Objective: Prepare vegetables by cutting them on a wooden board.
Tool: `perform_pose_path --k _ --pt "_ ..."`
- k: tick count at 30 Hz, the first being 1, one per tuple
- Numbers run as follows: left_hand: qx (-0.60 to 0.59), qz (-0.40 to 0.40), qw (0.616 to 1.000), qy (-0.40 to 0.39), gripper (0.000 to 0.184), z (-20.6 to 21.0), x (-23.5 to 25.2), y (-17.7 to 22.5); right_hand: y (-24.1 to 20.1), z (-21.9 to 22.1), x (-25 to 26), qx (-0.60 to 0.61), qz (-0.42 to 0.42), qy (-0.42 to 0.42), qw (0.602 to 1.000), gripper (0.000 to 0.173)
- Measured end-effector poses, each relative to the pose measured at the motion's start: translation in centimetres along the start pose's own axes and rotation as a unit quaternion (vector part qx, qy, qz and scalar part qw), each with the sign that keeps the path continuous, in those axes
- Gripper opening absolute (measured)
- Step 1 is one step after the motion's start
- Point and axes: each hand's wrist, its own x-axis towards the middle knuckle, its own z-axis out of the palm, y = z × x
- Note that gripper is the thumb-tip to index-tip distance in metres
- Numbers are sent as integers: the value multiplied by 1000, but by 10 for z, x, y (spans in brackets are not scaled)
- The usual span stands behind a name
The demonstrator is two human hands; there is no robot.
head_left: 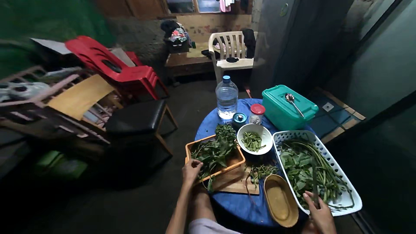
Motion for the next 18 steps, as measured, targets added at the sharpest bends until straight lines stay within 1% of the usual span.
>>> perform_pose_path --k 2,4,7,9,11,13,15,17,18 --pt "48 2 997 -65 22 -4 -8 8 4 2 0 10 7 -5 1000 32" --pt "79 13 991 -111 20 5 -11 10 3 5 -4 15 7 -13 1000 32" --pt "141 57 981 -123 26 33 -12 10 -4 8 -9 2 22 -29 999 34" --pt "209 50 968 -130 31 48 -11 18 -5 9 -10 1 24 -30 999 33" --pt "233 35 963 -130 28 54 -7 24 -4 10 -11 2 14 -29 999 31" --pt "170 58 978 -105 25 50 -1 25 -6 8 -11 3 3 -27 1000 31" --pt "37 91 993 -67 24 37 -1 31 -5 5 -10 10 0 -22 1000 31" --pt "-69 69 994 -45 25 22 0 32 -5 4 -10 21 5 -20 1000 32" --pt "-91 46 994 -45 25 17 2 29 -5 4 -9 24 6 -19 1000 32"
